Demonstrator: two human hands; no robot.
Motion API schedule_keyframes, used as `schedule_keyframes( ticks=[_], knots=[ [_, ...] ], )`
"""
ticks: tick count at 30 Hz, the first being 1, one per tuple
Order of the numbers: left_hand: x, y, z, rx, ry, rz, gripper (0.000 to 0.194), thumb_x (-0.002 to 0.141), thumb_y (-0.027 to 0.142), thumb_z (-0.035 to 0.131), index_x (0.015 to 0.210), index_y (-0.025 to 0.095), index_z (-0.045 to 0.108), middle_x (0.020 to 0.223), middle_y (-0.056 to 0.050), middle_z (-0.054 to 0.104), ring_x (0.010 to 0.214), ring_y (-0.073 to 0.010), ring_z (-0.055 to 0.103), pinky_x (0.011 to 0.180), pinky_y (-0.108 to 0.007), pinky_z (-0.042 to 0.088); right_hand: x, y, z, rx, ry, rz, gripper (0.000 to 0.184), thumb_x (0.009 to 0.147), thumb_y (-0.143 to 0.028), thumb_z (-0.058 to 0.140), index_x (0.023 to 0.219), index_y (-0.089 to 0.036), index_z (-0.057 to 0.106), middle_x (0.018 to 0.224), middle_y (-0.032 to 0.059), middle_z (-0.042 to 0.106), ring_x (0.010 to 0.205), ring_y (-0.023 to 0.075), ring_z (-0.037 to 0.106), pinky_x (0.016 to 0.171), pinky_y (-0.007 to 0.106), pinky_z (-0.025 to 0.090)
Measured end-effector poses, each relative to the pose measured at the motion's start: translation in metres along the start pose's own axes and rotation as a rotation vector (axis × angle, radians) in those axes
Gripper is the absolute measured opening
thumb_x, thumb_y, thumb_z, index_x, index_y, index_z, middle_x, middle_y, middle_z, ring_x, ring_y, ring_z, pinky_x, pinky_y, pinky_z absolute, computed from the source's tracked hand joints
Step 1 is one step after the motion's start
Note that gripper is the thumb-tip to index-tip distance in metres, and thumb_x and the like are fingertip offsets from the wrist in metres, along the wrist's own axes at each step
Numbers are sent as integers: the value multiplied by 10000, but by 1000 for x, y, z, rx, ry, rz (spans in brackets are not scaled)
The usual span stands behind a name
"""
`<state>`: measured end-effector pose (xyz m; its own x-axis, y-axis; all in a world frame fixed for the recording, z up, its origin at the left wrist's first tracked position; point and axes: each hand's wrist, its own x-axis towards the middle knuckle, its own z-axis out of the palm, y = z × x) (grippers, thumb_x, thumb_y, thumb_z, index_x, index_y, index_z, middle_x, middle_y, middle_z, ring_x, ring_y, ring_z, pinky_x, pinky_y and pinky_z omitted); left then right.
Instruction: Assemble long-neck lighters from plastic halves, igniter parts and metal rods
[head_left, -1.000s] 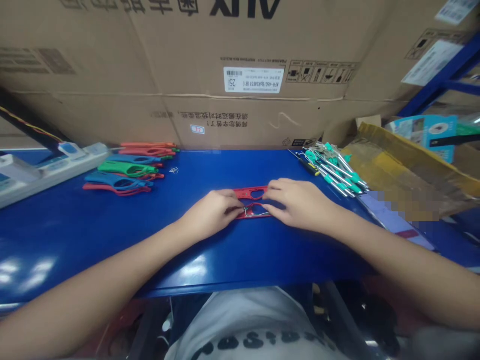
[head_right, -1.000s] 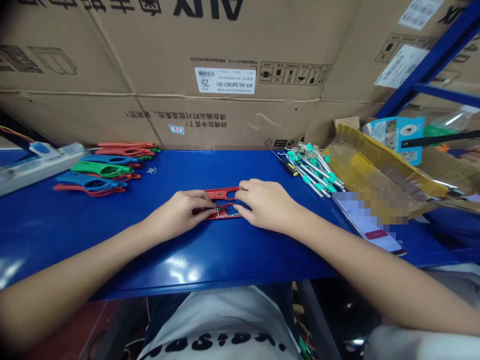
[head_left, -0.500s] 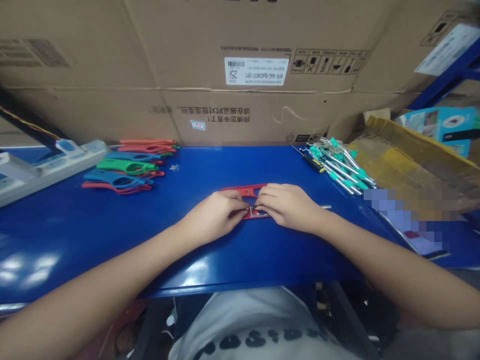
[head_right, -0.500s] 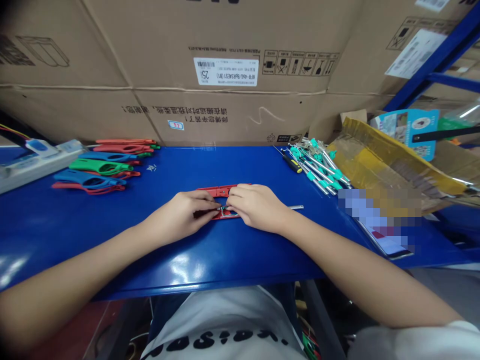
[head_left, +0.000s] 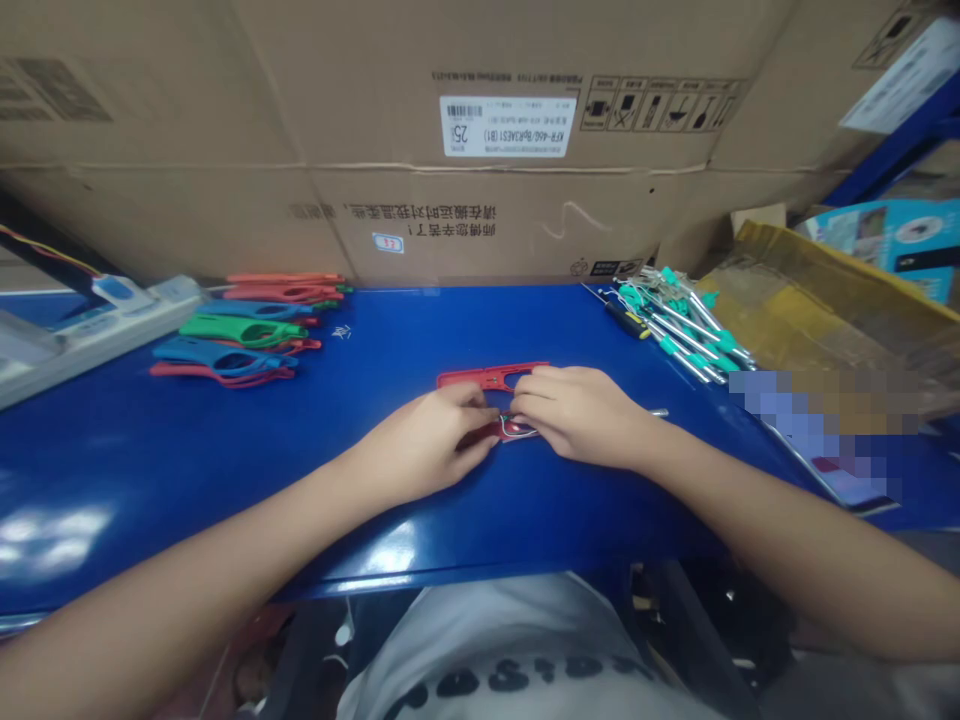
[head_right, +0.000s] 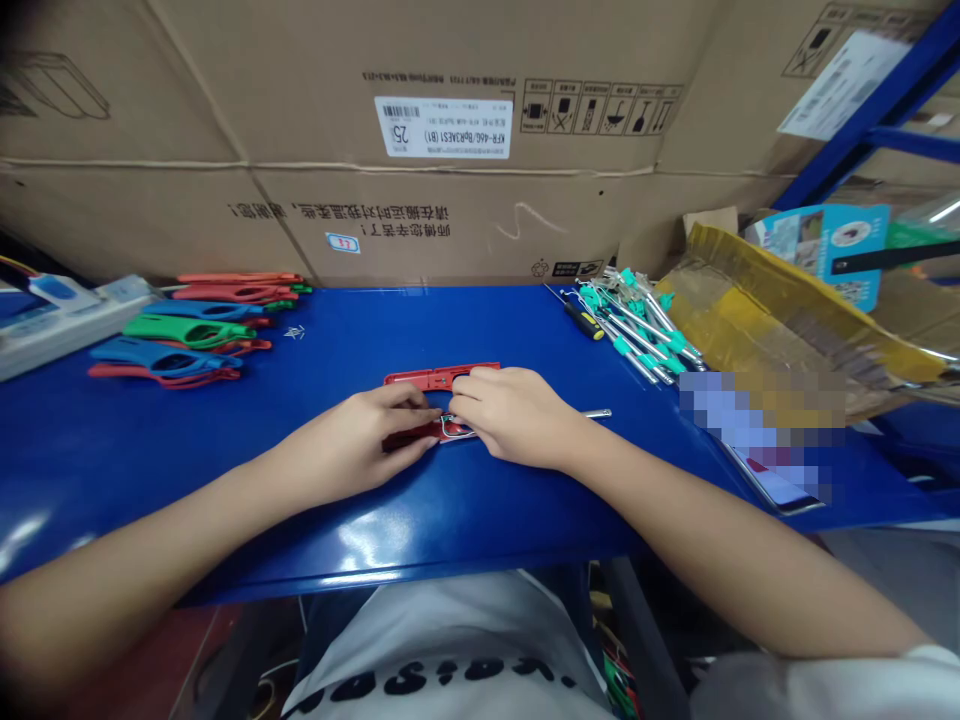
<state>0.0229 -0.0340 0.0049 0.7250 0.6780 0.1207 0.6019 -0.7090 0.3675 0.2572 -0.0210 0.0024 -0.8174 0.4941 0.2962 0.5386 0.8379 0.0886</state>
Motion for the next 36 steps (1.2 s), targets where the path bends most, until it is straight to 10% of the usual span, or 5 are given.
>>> schedule_keyframes(
  ticks=[15,23,29,36],
  knots=[
    [-1,-4,2,-17,21,4,207,943,210,630,1115,160,734,1035,-84,667,936,-212,661,874,-356,558,8,-4,7,372,-80,364,112,921,-230,668,817,-201,697,856,-11,725,783,141,619,637,260,332],
    [-3,-3,2,71,47,-23,250,946,261,634,1165,196,736,1069,-84,679,1006,-237,638,909,-392,546,-3,26,-22,499,21,465,201,885,-392,697,880,-191,713,938,31,683,719,127,548,653,262,377],
    [-2,-5,1,56,59,-12,215,938,278,652,1112,215,762,1037,-80,686,976,-231,629,888,-388,539,-17,54,-35,632,-364,441,245,839,-440,716,846,-195,737,845,25,704,742,153,578,656,271,397],
    [0,-5,5,-44,82,-60,213,898,226,701,1096,189,769,1000,-77,673,941,-218,646,856,-363,549,-11,45,-25,621,-440,631,243,781,-411,763,702,-190,700,692,-2,691,618,133,547,584,275,352]
  ],
)
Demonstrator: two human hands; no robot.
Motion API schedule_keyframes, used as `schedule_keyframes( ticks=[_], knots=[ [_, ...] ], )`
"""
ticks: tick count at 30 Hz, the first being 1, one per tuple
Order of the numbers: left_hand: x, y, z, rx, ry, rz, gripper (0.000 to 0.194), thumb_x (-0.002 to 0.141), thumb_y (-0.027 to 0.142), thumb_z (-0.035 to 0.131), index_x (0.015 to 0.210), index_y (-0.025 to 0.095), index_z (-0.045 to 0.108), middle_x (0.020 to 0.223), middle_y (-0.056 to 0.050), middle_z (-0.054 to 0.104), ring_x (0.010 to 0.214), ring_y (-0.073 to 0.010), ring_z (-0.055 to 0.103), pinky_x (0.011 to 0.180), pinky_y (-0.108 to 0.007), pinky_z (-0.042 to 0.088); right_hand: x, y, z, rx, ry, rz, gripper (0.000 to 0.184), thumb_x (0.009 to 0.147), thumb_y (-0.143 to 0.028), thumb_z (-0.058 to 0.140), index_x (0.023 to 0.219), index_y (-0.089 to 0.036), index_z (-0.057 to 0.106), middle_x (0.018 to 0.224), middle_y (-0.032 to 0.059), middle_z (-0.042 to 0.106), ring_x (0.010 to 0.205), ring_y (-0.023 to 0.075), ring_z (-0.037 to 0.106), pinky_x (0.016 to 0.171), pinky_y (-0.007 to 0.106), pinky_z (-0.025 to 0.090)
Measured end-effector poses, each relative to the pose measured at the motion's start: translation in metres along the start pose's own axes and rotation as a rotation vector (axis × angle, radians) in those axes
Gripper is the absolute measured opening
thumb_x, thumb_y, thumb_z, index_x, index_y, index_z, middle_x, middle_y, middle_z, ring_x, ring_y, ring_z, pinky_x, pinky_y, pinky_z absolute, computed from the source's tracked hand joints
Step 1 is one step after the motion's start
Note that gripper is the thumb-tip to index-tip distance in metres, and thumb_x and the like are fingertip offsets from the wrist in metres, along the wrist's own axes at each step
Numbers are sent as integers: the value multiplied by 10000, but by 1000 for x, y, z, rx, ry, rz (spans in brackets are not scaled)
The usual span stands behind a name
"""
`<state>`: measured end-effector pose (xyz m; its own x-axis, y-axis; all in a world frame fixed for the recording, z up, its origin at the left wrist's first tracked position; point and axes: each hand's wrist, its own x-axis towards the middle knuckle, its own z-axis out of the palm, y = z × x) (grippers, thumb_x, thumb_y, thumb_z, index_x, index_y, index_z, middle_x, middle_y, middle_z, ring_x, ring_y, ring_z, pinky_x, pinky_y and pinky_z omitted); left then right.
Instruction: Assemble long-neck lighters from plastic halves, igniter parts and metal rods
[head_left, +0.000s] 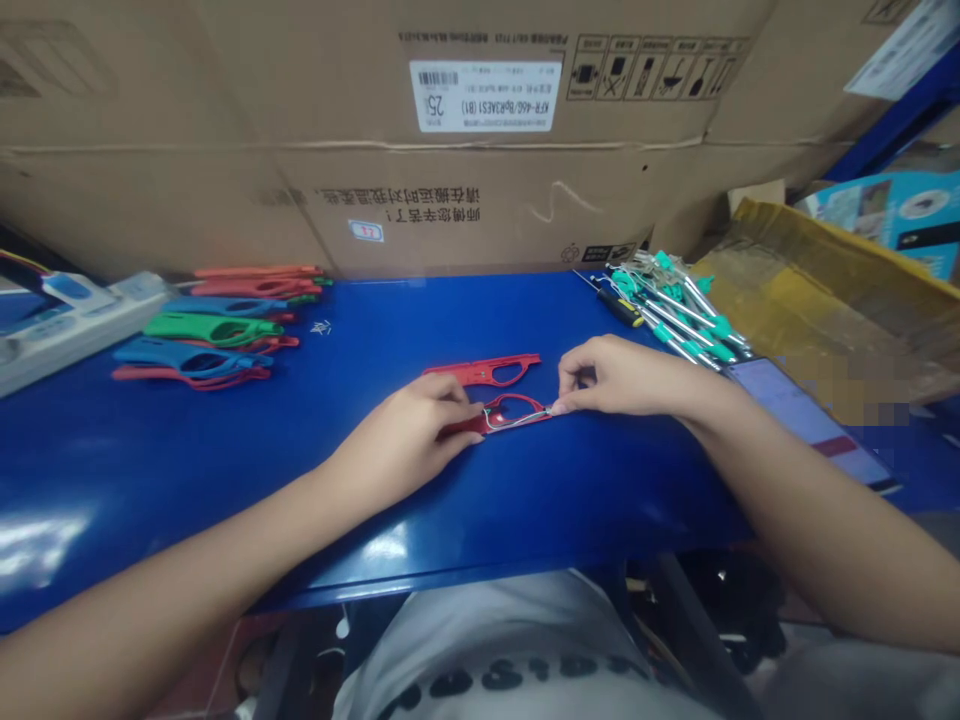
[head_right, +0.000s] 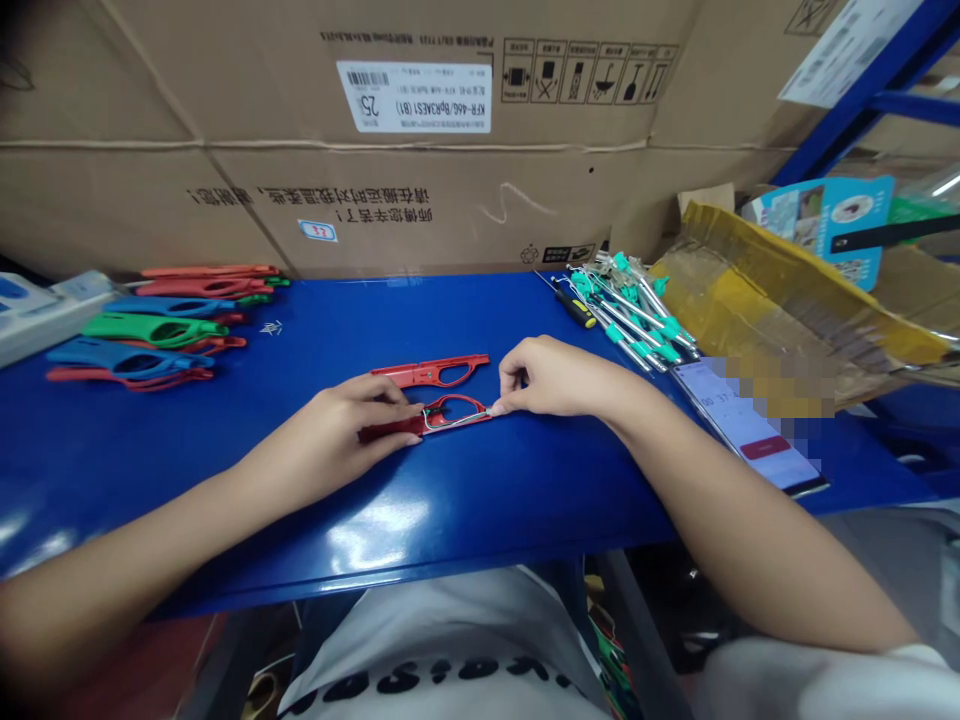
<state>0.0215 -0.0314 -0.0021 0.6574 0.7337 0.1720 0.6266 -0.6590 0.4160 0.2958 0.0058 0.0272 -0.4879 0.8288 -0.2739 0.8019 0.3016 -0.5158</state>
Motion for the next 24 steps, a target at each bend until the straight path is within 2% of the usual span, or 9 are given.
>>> schedule_keyframes(
  ticks=[5,7,11,14,17,20,24],
  knots=[
    [1,0,-1,-9,4,-13,183,892,216,706,1057,187,779,964,-69,663,906,-208,647,839,-351,547,-2,0,1,-13,42,25,282,773,-441,765,679,-190,677,668,-1,673,612,136,527,577,278,333],
    [1,-1,-2,-4,-4,-13,180,896,228,703,1059,193,774,964,-65,664,913,-209,650,848,-351,548,-4,1,-1,-16,65,-65,248,795,-415,750,728,-184,688,738,14,685,657,142,543,602,275,354],
    [2,-3,-3,-10,-18,-1,200,910,242,685,1097,192,735,1016,-68,682,973,-225,662,872,-363,553,-6,-2,3,-15,104,-364,144,853,-280,697,955,-179,700,953,45,684,749,141,562,661,261,400],
    [2,-4,-3,-18,2,11,278,907,228,683,1180,174,685,1164,-102,682,1107,-255,641,957,-396,539,-4,-7,16,-38,106,-459,126,877,-236,682,995,-193,671,1004,39,680,798,142,585,682,254,412],
    [1,-2,-3,8,-3,62,328,935,204,634,1263,197,642,1262,-106,652,1199,-262,597,1023,-421,506,-1,-12,29,-156,130,-499,89,917,-260,654,988,-205,651,1014,34,680,834,155,606,686,260,398],
    [1,-1,-4,52,-32,118,319,982,203,549,1290,221,633,1203,-98,655,1155,-253,602,1000,-425,509,1,-13,36,-242,151,-507,76,955,-269,599,968,-208,643,985,29,677,797,154,602,653,261,368],
    [1,-2,-3,75,-46,137,304,997,227,522,1269,233,657,1156,-103,646,1125,-250,600,976,-414,509,2,-13,34,-131,157,-517,73,954,-242,590,925,-195,638,932,18,667,744,126,568,659,246,365]
  ],
)
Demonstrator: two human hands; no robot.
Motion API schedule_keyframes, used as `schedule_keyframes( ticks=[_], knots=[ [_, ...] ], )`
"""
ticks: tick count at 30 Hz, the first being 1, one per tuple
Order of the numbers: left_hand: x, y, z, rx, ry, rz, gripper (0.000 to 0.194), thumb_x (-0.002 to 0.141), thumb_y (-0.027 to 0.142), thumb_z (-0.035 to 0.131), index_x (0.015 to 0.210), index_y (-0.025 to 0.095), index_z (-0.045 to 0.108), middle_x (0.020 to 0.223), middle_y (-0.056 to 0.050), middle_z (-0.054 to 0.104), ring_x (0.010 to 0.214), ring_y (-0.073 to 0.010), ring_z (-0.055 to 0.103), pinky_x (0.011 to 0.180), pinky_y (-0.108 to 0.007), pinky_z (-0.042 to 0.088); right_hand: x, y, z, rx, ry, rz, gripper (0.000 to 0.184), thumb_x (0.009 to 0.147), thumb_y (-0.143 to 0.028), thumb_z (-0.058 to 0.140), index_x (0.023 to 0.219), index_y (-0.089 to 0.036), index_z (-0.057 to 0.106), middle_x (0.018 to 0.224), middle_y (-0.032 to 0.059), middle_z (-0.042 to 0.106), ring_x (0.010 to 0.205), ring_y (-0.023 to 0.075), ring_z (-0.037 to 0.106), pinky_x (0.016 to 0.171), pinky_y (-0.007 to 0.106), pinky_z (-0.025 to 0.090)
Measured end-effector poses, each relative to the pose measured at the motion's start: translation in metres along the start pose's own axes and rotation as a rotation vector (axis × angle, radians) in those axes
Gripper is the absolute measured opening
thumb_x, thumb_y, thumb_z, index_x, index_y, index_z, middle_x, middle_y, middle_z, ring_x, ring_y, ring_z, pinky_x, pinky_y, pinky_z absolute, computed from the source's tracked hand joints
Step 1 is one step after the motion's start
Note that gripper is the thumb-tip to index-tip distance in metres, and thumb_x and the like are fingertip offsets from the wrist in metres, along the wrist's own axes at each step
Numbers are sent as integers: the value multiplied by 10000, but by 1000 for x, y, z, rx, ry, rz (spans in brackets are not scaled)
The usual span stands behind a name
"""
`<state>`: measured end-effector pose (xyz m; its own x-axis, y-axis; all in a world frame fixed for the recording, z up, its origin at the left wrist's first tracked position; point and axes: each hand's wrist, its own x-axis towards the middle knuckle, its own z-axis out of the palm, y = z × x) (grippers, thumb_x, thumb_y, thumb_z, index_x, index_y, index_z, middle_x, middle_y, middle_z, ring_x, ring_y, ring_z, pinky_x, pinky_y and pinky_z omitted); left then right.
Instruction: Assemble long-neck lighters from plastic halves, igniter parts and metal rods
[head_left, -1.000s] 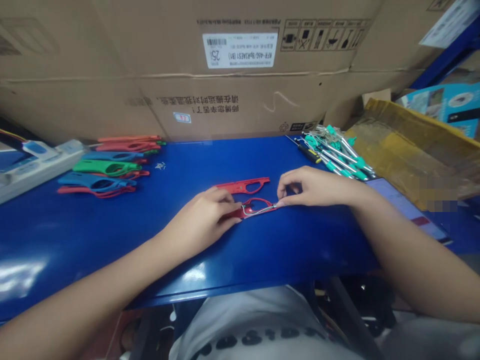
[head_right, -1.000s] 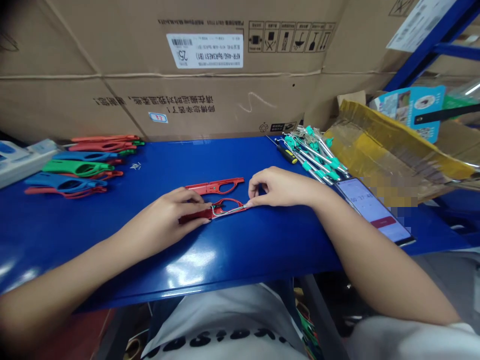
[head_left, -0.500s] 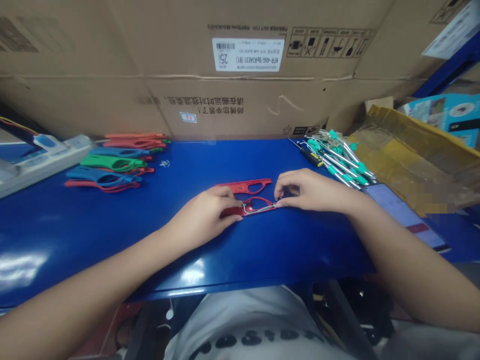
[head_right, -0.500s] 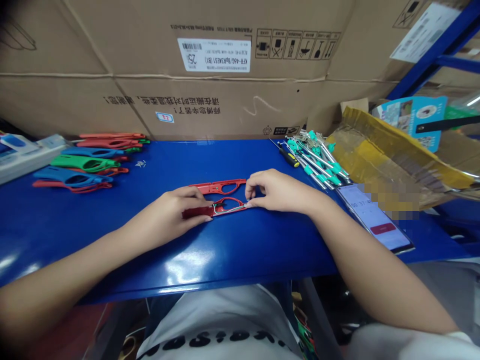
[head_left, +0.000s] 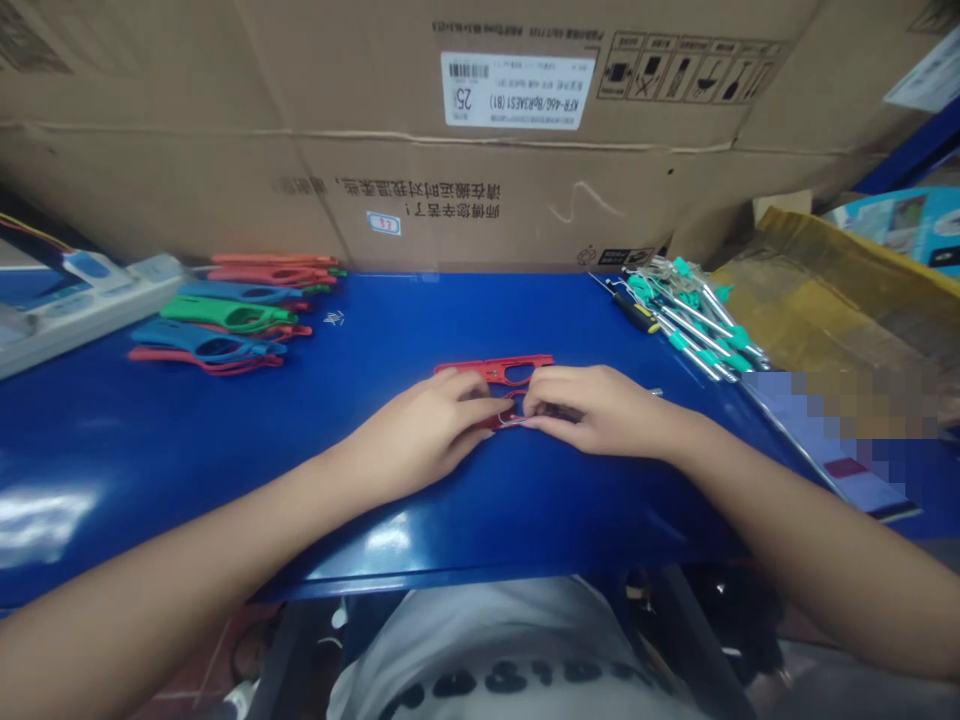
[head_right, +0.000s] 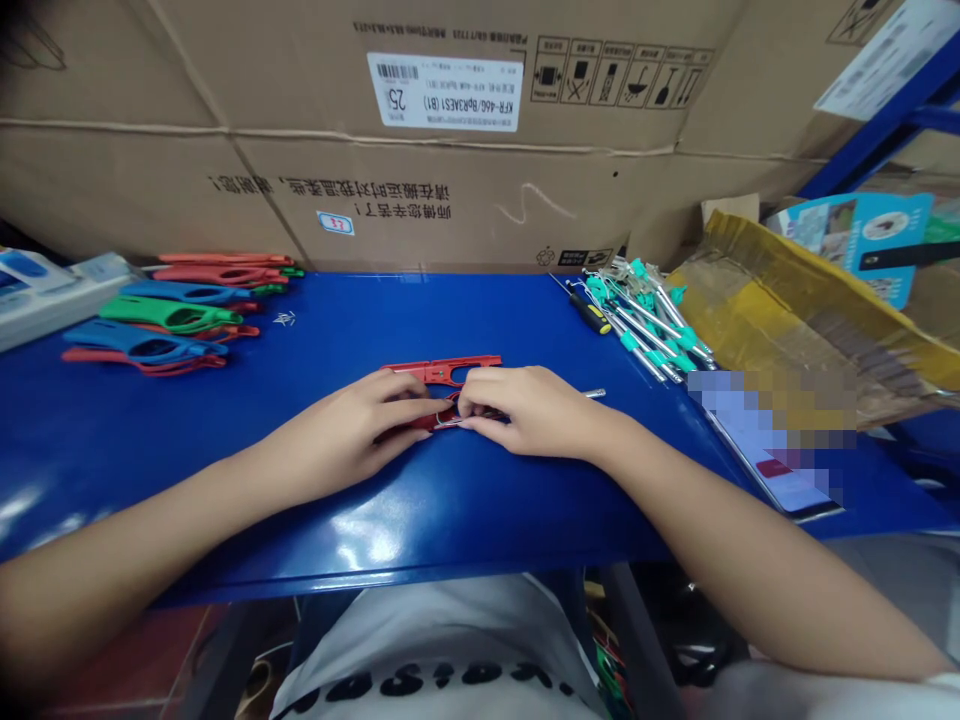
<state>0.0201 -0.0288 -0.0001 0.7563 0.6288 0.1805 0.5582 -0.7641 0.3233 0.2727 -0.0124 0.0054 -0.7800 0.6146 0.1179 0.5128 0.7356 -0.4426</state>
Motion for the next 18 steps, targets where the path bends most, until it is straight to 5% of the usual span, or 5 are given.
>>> schedule_keyframes(
  ticks=[7,18],
  knots=[
    [0,0,-2,21,-22,2,292,1017,239,485,1259,237,647,1158,-100,634,1130,-250,582,995,-430,483,1,5,-7,234,24,135,50,897,-222,632,885,-176,615,660,-53,512,575,83,429,568,214,327],
    [-3,2,-5,263,-59,83,273,1014,223,478,1173,223,700,1109,-103,674,1080,-260,604,924,-408,533,3,4,-2,163,26,117,48,899,-210,629,867,-176,620,744,-14,574,630,102,447,601,232,336]
  ],
)
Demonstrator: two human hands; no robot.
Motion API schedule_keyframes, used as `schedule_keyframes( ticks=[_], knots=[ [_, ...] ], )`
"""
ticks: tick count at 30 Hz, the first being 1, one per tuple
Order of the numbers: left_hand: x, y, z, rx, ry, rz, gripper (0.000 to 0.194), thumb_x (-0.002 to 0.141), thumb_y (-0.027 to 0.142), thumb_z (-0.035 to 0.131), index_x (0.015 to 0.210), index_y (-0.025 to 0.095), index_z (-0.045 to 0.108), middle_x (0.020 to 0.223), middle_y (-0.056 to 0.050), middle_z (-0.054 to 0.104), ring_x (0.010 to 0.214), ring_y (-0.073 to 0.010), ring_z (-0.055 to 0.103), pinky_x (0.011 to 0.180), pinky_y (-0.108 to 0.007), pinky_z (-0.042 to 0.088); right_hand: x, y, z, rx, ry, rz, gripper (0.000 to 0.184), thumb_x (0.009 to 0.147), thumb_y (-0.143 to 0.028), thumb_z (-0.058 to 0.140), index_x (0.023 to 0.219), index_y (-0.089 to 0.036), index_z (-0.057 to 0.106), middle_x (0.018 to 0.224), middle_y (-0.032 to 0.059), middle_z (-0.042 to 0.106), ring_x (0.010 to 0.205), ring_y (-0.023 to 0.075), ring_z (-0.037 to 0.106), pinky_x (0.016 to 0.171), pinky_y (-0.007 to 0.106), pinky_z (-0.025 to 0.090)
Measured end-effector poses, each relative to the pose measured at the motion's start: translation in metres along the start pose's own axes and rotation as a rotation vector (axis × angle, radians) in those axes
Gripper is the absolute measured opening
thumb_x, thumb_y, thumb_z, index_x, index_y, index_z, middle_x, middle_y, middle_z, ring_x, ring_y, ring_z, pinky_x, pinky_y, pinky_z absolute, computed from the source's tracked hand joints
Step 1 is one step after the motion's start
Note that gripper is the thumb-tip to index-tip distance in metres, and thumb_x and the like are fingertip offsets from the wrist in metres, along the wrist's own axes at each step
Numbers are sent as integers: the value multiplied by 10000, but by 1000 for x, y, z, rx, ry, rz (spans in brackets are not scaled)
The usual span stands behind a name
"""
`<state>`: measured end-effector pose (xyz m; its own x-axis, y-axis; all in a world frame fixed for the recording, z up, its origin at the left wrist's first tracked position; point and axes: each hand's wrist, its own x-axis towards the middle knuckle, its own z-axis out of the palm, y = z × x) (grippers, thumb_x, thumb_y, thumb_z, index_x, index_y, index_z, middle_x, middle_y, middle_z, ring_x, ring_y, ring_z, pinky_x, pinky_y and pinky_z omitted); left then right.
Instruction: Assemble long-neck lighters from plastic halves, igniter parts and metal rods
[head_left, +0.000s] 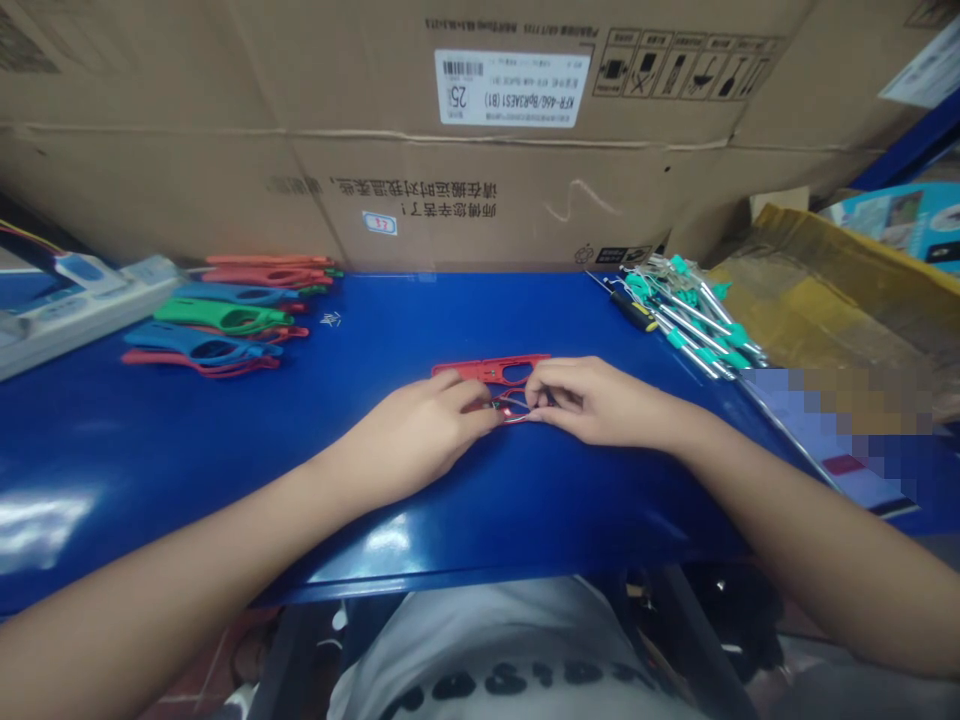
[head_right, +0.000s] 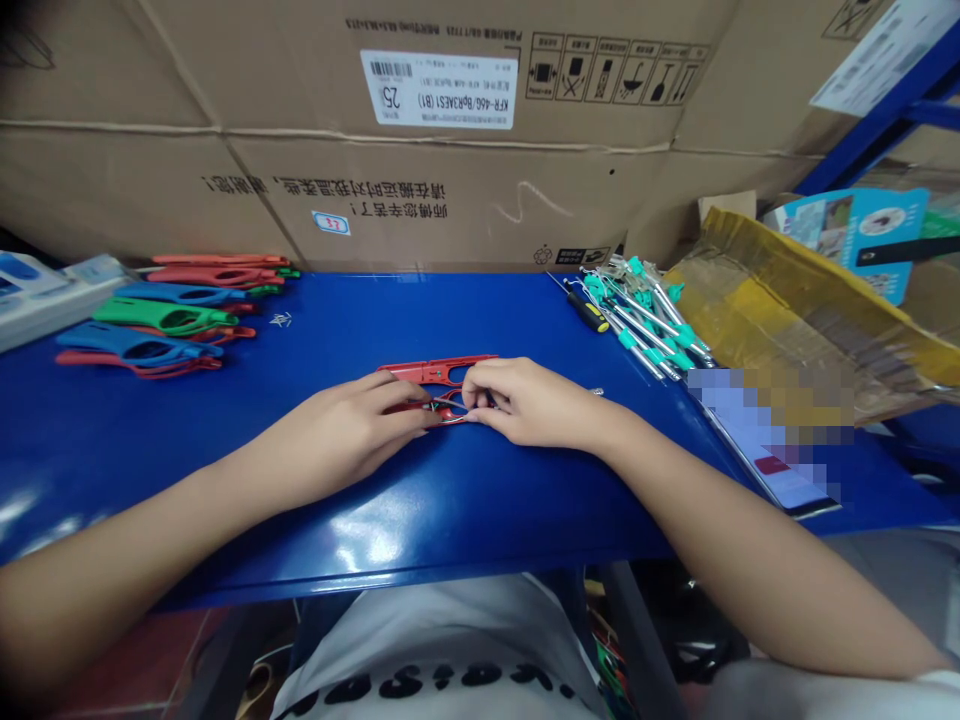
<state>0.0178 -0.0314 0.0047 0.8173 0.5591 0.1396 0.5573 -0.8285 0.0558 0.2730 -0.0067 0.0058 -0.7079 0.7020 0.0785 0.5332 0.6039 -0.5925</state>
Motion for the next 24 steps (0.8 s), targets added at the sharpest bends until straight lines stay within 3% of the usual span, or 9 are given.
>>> schedule_keyframes(
  ticks=[11,24],
  knots=[
    [-4,9,-5,141,-20,72,277,1014,199,469,1149,178,710,1077,-124,684,999,-259,631,746,-340,559,-2,-3,-5,-6,-16,-139,123,915,-180,606,860,-178,717,853,40,706,705,123,575,678,251,426],
    [-5,16,-5,176,-75,7,308,964,157,541,1241,184,674,1125,-128,687,1037,-288,622,726,-347,572,1,0,0,-10,24,-40,63,882,-190,637,835,-170,675,755,-3,635,604,90,488,595,223,372]
  ],
)
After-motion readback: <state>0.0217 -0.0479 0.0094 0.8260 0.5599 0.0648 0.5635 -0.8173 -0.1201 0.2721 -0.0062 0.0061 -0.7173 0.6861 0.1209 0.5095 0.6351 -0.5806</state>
